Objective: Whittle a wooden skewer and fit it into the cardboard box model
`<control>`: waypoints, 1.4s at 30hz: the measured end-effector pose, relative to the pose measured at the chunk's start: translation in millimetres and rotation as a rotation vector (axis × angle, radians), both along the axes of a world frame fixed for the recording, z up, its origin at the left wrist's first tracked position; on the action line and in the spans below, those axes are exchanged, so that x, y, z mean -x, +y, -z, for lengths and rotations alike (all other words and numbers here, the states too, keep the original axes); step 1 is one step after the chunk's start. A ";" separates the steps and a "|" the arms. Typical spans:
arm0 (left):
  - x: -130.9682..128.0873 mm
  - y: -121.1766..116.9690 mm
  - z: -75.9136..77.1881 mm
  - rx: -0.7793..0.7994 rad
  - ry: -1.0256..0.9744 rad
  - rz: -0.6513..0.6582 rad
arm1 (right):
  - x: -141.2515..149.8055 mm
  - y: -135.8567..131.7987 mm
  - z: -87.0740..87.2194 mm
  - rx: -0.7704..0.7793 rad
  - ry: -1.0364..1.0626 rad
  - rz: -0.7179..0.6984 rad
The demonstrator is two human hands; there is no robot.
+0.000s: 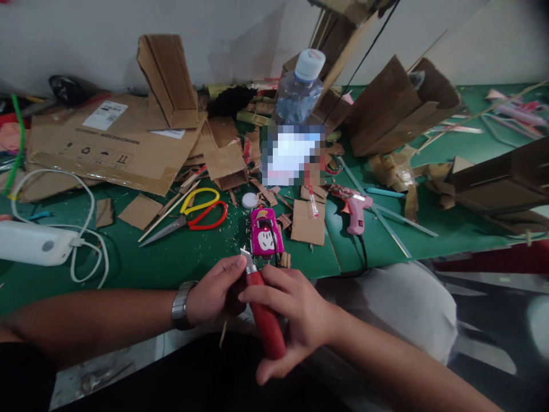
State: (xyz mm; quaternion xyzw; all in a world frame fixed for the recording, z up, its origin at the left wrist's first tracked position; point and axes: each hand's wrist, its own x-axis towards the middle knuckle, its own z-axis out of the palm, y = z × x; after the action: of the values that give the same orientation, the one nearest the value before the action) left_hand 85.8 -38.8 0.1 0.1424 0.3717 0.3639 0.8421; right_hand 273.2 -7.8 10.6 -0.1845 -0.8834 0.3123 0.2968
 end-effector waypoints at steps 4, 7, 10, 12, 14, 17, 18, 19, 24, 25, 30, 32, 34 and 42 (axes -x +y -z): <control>1.8 -1.8 1.7 0.021 0.006 0.038 | 0.1 -0.9 0.5 -0.022 -0.001 0.000; 2.3 -2.5 3.8 0.023 -0.006 0.047 | 0.6 -1.1 0.3 -0.039 0.006 0.001; 2.3 -2.3 4.5 0.050 -0.010 0.045 | 1.1 -0.9 0.6 -0.048 0.007 0.008; 2.3 -2.1 4.1 0.067 -0.010 0.040 | 1.0 -0.9 0.9 -0.047 0.005 0.013; 2.3 -1.9 3.4 0.071 -0.009 0.044 | 0.8 -0.8 1.0 -0.043 0.003 0.015; 1.9 -1.5 2.7 0.074 -0.003 0.049 | 0.8 -0.6 1.0 -0.031 0.004 0.012; 1.7 -1.3 2.5 0.075 0.002 0.045 | 0.9 -0.5 1.1 -0.026 0.003 0.010; 1.5 -1.0 2.5 0.076 0.008 0.036 | 1.1 -0.4 1.2 -0.022 0.002 0.011; 1.1 0.8 2.5 0.099 0.010 0.032 | 1.4 0.0 1.8 -0.016 0.000 0.012; 1.1 1.1 2.5 0.100 0.008 0.036 | 1.2 -0.1 2.0 -0.013 -0.004 0.011; 1.1 1.7 2.2 0.105 0.006 0.030 | -0.2 -0.4 2.5 -0.007 -0.023 0.008; 1.0 1.7 1.7 0.110 0.008 0.035 | -0.3 -0.3 2.5 -0.007 -0.023 0.011; 0.8 1.7 1.1 0.121 0.011 0.042 | -0.2 -0.1 2.5 0.000 -0.016 0.012; 0.4 2.8 -0.3 0.138 -0.020 0.045 | -0.3 -0.5 2.3 0.009 -0.028 0.022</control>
State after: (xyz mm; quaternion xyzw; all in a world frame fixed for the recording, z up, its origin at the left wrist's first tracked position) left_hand 85.4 -36.0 0.5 0.0887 0.3842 0.3199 0.8615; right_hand 273.5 -8.3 8.3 -0.1999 -0.8840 0.3104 0.2867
